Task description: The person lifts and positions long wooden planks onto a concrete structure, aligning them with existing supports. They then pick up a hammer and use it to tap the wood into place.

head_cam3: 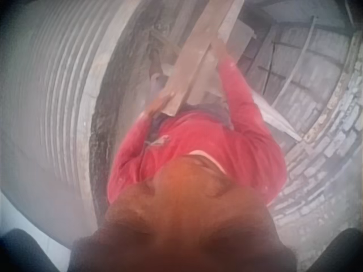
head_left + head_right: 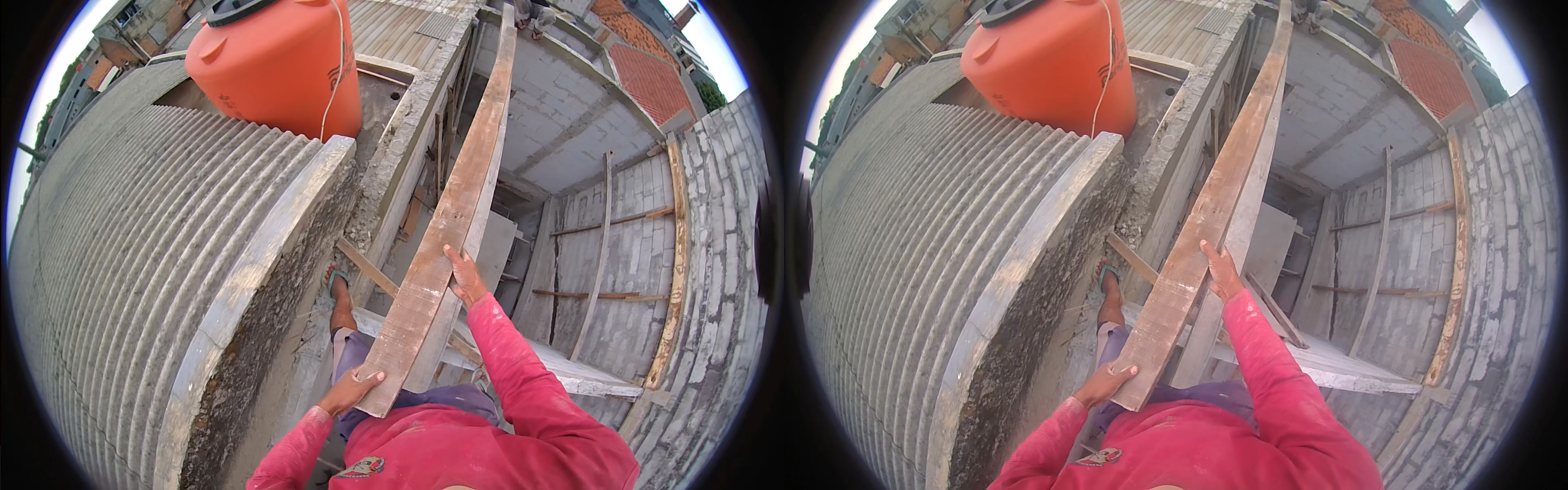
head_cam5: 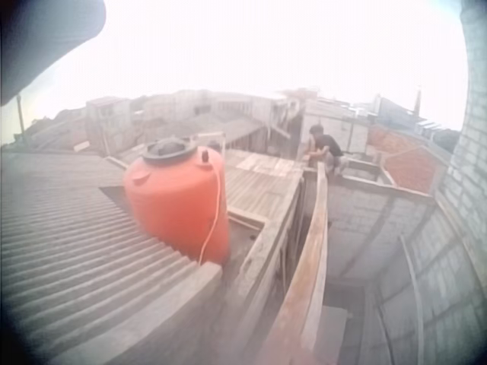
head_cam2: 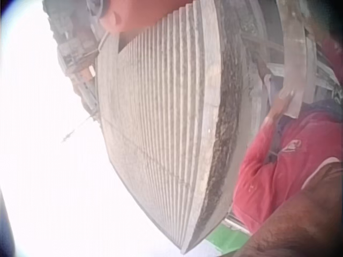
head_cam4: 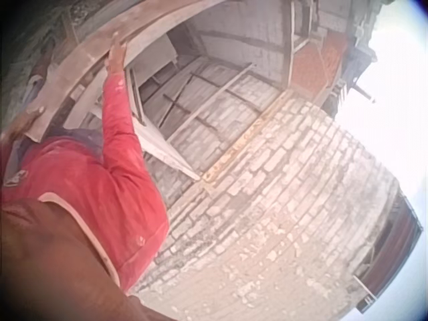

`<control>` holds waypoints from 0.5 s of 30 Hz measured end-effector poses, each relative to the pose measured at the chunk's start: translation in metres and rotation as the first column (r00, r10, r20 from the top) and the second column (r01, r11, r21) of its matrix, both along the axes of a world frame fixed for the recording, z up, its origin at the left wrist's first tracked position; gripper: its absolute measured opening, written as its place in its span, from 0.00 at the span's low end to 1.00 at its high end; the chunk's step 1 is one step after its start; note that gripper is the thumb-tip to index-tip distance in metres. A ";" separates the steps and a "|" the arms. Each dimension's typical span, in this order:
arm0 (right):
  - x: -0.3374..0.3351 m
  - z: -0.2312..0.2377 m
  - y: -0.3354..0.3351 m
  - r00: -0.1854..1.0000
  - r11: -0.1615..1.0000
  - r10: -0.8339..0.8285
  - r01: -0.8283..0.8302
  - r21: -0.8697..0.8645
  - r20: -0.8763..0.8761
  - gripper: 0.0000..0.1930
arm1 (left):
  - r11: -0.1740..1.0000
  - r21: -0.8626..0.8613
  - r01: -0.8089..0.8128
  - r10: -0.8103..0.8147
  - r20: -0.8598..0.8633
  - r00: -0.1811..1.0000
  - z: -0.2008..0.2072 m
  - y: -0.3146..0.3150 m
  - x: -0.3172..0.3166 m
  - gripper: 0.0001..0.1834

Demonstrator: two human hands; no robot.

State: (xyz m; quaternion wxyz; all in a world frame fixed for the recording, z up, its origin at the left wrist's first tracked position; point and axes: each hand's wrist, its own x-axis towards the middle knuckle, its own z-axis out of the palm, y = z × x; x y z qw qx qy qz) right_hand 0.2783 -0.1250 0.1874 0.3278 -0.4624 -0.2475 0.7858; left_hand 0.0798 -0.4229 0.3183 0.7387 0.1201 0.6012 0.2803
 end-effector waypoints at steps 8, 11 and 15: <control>-0.016 0.013 -0.053 0.988 0.994 0.024 -0.040 -0.101 -0.154 0.36 | 0.995 -0.084 0.056 -0.072 -0.198 0.978 0.026 -0.052 -0.017 0.32; -0.018 0.002 -0.046 0.984 0.983 0.027 -0.057 -0.174 -0.175 0.35 | 0.993 -0.105 0.058 -0.085 -0.269 0.959 0.030 -0.067 -0.025 0.33; -0.019 -0.024 0.022 0.995 0.961 -0.097 0.104 -0.258 0.039 0.38 | 0.993 -0.077 0.086 -0.107 -0.330 0.938 0.037 -0.071 -0.033 0.33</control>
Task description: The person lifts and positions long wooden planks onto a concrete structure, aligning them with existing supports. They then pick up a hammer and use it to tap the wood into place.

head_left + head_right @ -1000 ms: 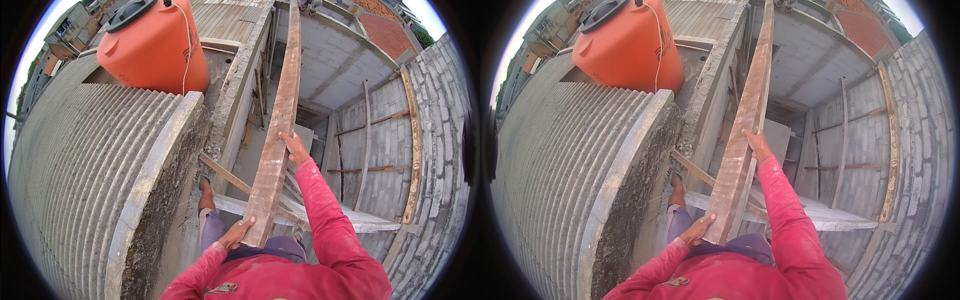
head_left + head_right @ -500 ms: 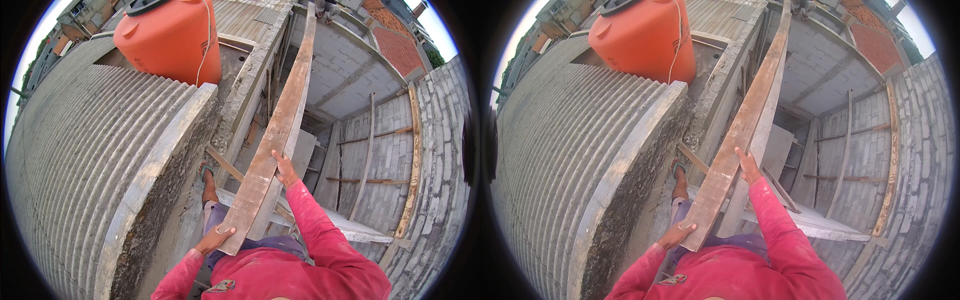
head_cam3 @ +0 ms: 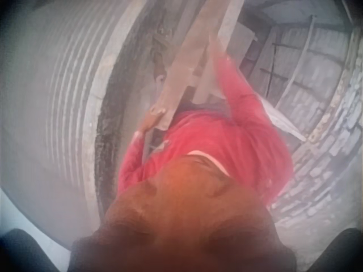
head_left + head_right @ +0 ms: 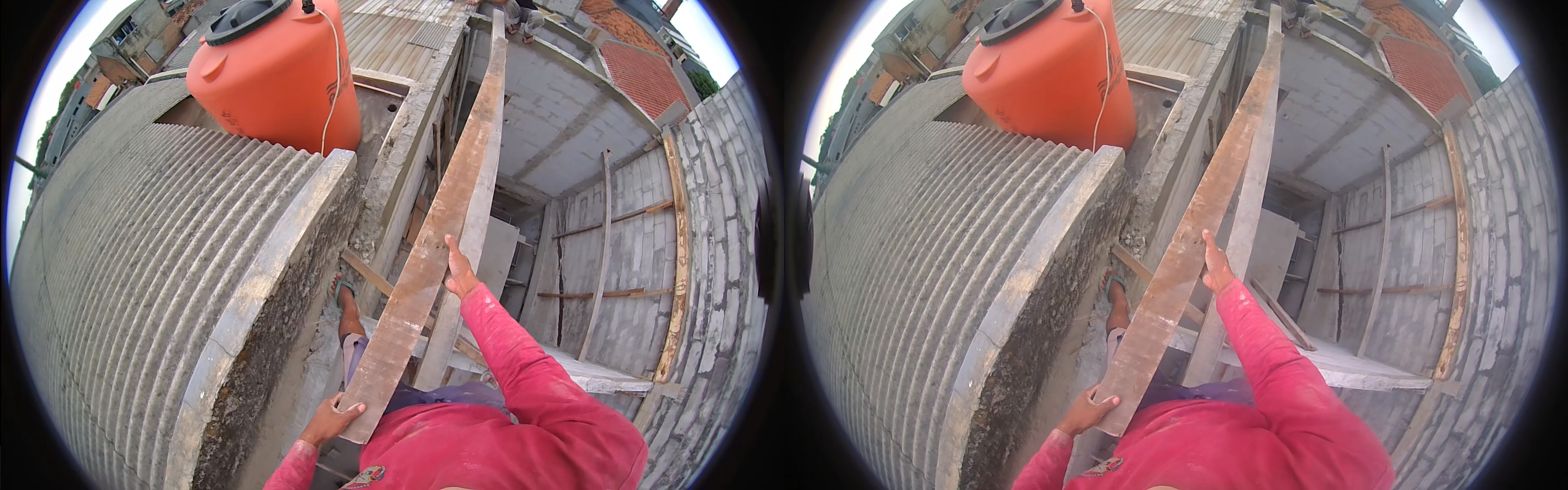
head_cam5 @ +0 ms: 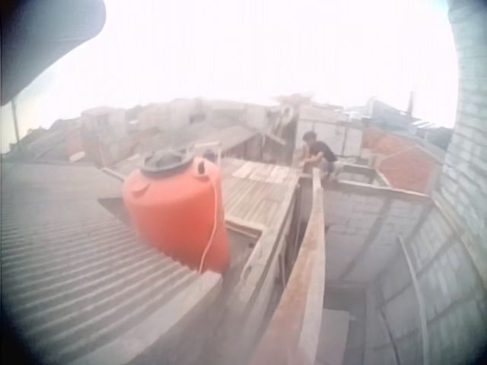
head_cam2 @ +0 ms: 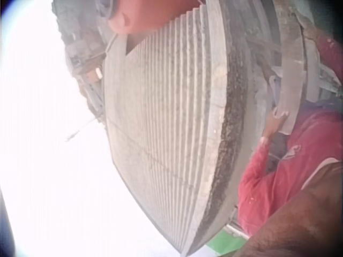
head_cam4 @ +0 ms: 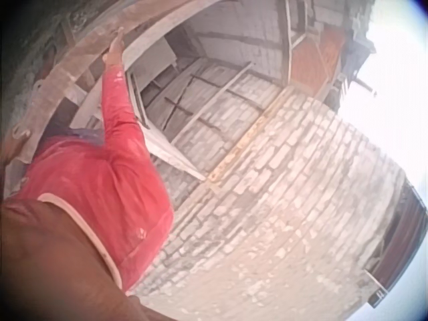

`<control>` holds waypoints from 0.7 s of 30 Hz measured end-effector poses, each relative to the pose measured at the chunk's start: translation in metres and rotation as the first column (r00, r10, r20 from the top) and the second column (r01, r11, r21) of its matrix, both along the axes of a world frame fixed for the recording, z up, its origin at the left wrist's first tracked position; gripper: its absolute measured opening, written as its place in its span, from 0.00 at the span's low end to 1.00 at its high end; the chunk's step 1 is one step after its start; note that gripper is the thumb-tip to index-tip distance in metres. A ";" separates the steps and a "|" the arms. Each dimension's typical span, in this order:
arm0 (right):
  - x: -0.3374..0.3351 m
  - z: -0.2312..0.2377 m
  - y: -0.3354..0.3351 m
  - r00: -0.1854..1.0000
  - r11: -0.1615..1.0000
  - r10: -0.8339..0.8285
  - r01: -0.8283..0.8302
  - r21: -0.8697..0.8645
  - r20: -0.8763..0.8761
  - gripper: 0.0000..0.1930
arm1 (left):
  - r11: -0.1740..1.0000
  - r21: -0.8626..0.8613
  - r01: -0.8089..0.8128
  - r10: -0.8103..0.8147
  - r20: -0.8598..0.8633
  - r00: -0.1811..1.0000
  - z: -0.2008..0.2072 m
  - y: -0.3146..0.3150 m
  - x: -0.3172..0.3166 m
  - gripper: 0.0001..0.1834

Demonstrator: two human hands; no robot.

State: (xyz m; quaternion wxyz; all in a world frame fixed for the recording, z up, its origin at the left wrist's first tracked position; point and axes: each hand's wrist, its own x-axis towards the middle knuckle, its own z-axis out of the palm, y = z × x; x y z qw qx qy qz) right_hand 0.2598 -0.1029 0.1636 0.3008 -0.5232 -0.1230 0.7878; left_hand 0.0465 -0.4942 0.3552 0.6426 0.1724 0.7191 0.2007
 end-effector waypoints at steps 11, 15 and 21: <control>-0.033 0.035 0.006 0.960 0.996 0.041 -0.061 0.064 0.277 0.59 | 0.984 -0.050 0.172 -0.178 -0.143 0.974 0.027 -0.016 -0.006 0.39; -0.036 0.034 -0.029 0.938 1.000 0.031 -0.030 -0.008 0.346 0.61 | 0.963 -0.103 0.251 -0.268 -0.212 0.940 0.045 -0.035 -0.012 0.39; -0.041 0.053 -0.069 0.913 0.998 0.061 -0.063 -0.009 0.404 0.62 | 0.932 -0.126 0.340 -0.353 -0.105 0.930 0.005 -0.073 -0.034 0.36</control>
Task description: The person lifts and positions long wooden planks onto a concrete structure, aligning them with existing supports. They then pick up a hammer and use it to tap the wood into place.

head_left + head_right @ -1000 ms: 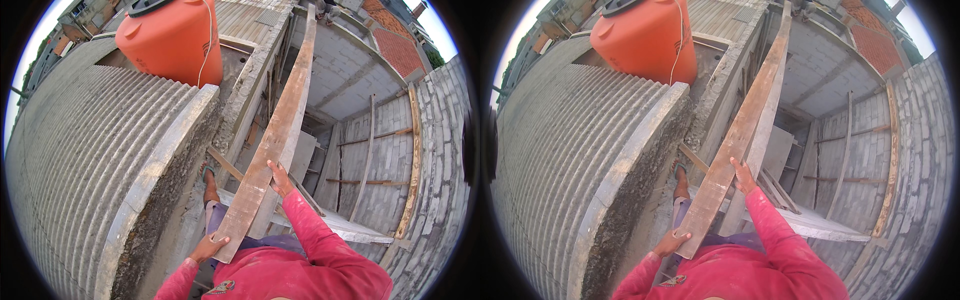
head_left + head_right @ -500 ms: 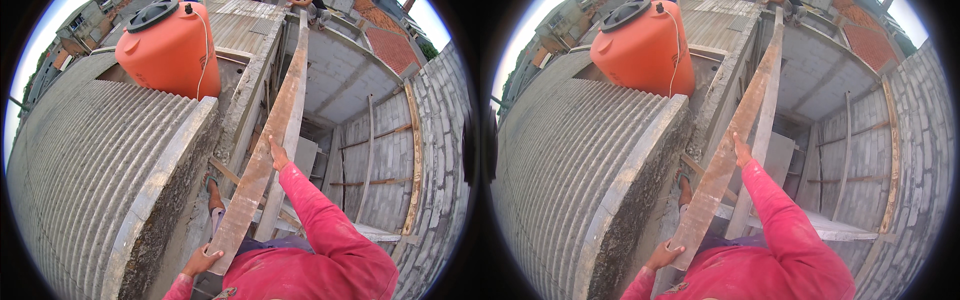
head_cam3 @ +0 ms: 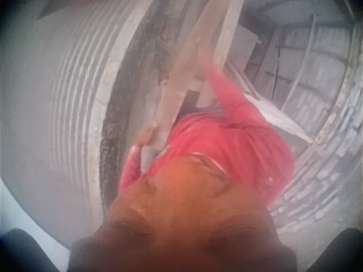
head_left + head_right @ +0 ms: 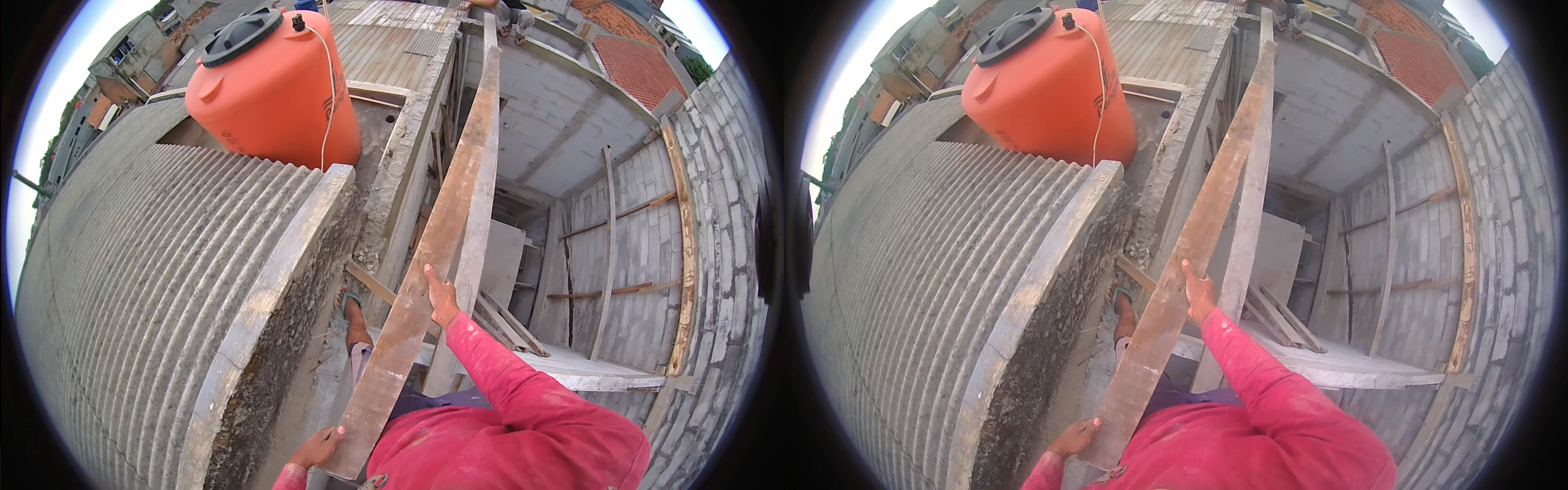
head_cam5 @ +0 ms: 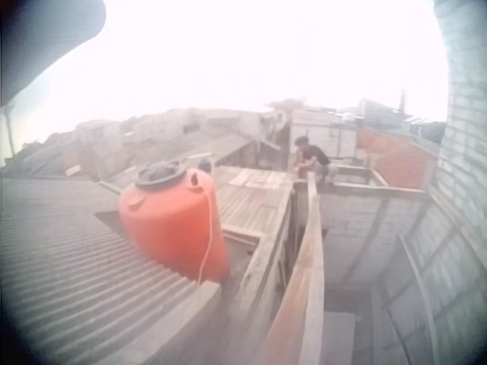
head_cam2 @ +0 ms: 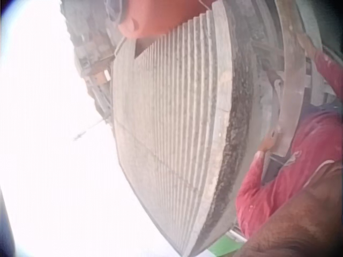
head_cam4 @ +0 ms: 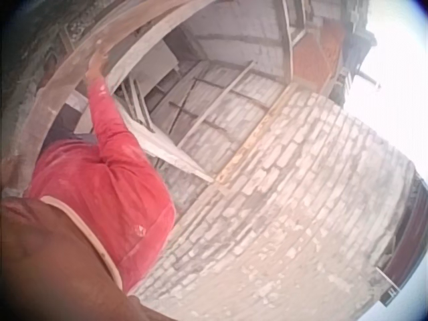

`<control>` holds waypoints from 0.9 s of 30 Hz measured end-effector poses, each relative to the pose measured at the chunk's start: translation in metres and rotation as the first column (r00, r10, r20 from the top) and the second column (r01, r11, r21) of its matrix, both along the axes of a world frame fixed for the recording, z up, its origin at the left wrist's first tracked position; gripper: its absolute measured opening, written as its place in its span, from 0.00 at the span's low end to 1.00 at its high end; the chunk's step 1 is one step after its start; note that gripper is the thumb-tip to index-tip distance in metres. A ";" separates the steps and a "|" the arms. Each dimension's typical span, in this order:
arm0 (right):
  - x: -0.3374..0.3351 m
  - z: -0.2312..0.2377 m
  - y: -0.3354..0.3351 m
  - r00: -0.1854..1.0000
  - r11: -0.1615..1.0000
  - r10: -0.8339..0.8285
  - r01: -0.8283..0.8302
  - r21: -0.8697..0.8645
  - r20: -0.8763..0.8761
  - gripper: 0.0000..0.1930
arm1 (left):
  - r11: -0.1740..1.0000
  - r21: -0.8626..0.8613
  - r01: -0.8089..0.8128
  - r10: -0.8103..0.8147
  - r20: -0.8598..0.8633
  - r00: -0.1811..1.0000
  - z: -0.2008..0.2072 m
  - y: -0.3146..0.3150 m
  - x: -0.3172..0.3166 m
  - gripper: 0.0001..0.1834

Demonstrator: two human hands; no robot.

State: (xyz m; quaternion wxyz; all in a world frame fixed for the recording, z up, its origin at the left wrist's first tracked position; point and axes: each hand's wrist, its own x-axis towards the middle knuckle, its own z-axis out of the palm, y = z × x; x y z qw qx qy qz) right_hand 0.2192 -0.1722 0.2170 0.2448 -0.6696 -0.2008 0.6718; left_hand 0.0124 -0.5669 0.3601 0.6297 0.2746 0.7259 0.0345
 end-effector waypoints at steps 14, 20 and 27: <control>-0.014 0.045 -0.081 0.991 0.995 -0.078 0.084 0.058 -0.110 0.39 | 0.921 0.348 -0.175 0.139 0.125 0.982 -0.090 0.358 0.054 0.40; -0.012 0.044 -0.127 0.966 0.998 -0.032 0.043 0.037 -0.258 0.34 | 0.954 0.215 -0.210 0.116 0.381 0.917 -0.112 0.322 0.053 0.35; 0.039 0.053 -0.142 0.754 0.859 0.409 -0.508 -0.061 -0.514 0.42 | 0.955 0.161 -0.251 0.174 0.382 0.907 -0.042 0.269 0.042 0.31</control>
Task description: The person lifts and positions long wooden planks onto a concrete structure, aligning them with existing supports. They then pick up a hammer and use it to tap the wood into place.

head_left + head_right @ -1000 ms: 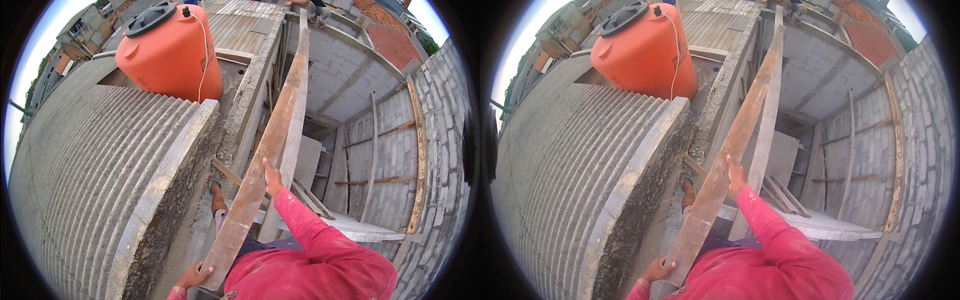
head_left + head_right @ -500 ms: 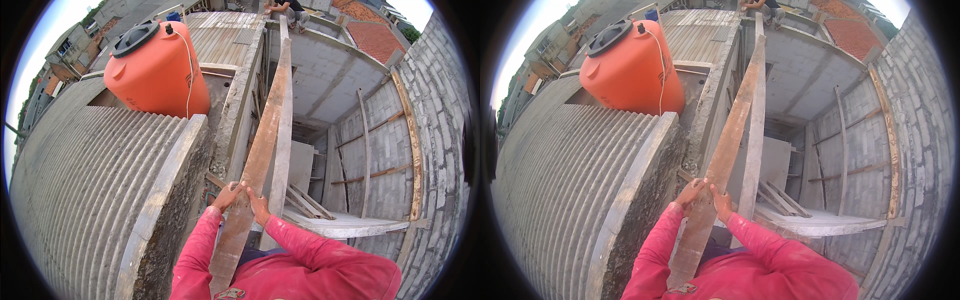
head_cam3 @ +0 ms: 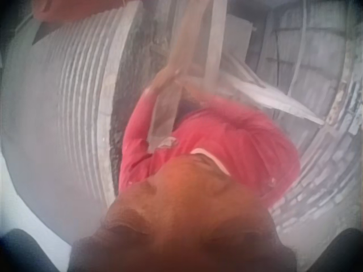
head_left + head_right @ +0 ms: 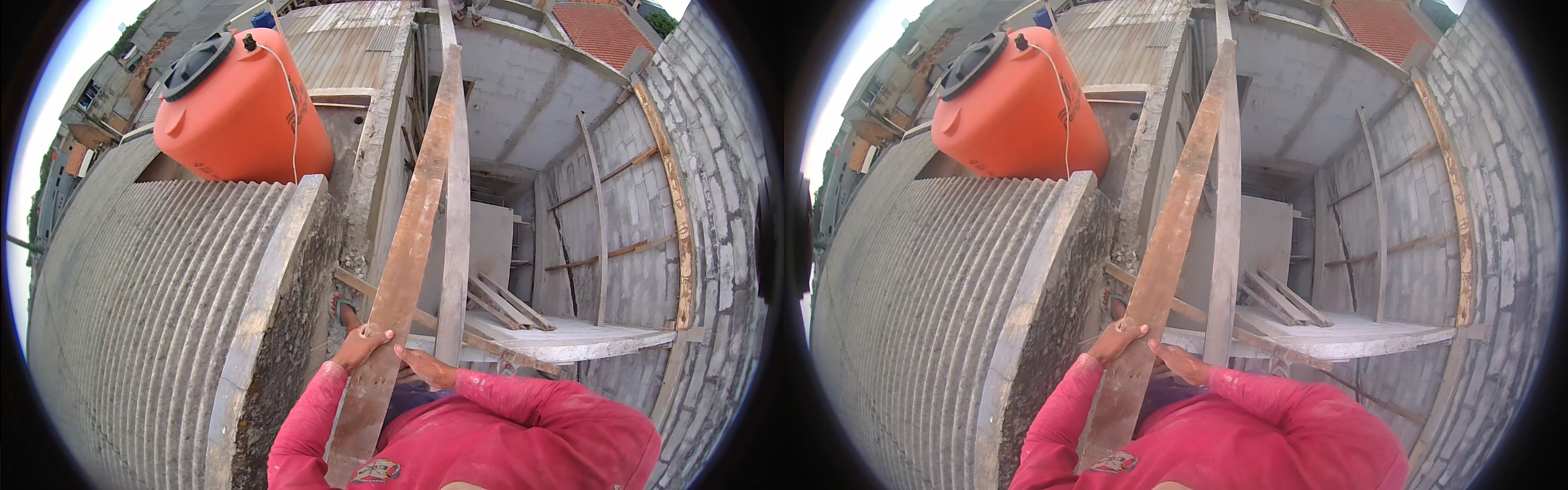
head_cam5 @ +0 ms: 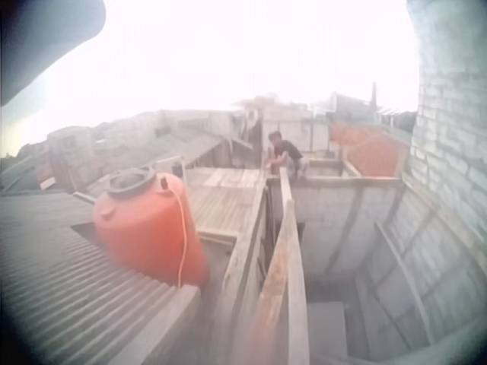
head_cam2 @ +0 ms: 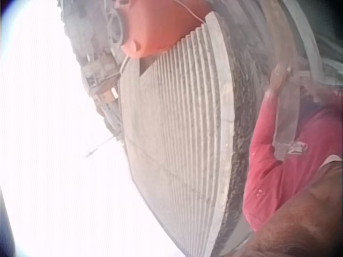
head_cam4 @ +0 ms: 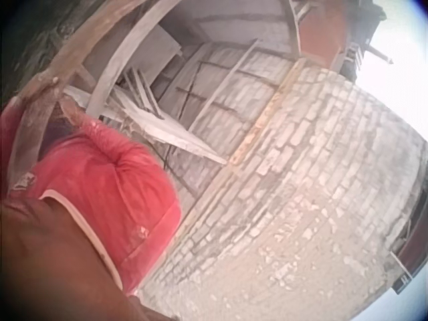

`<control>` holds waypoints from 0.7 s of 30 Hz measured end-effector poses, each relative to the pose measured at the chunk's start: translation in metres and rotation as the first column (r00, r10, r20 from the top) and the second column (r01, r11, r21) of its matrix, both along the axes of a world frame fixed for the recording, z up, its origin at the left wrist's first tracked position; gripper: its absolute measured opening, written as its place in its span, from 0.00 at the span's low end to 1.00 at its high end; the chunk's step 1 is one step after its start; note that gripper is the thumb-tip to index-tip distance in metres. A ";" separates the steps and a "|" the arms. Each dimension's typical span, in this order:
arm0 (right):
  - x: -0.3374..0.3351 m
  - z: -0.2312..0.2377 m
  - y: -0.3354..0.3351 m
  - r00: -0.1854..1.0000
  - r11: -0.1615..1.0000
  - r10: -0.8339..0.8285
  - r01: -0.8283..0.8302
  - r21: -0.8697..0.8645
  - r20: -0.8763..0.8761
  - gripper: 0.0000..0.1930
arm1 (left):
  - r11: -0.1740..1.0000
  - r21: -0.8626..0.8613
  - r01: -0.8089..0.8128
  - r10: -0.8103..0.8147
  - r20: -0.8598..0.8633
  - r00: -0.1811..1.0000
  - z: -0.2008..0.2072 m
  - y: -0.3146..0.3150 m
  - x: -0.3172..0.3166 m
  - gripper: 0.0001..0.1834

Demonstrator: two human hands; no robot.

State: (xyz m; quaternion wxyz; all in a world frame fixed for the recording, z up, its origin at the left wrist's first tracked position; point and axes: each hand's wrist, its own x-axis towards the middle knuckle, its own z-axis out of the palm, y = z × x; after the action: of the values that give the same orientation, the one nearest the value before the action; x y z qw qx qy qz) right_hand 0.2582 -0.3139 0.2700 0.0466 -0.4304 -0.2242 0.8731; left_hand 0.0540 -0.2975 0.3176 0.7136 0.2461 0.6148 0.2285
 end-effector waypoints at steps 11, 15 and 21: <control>-0.005 -0.050 0.216 0.866 0.901 -0.426 0.380 0.208 0.263 0.47 | 0.996 -0.082 -0.027 0.021 -0.074 0.997 0.051 -0.124 -0.010 0.32; 0.008 -0.102 0.249 0.873 0.873 -0.481 0.468 0.137 0.082 0.54 | 0.994 -0.096 0.045 -0.067 -0.233 0.970 0.077 -0.164 -0.006 0.37; -0.003 -0.071 0.186 0.832 0.836 -0.549 0.544 0.075 0.077 0.52 | 0.942 -0.274 0.194 -0.310 -0.487 0.816 0.109 -0.196 -0.001 0.45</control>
State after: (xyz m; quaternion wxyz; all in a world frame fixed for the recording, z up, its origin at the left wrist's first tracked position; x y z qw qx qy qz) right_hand 0.2548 -0.1282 0.1993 0.2941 -0.5163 -0.1158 0.7960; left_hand 0.0529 -0.4935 0.4270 0.5651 0.3009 0.7681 -0.0111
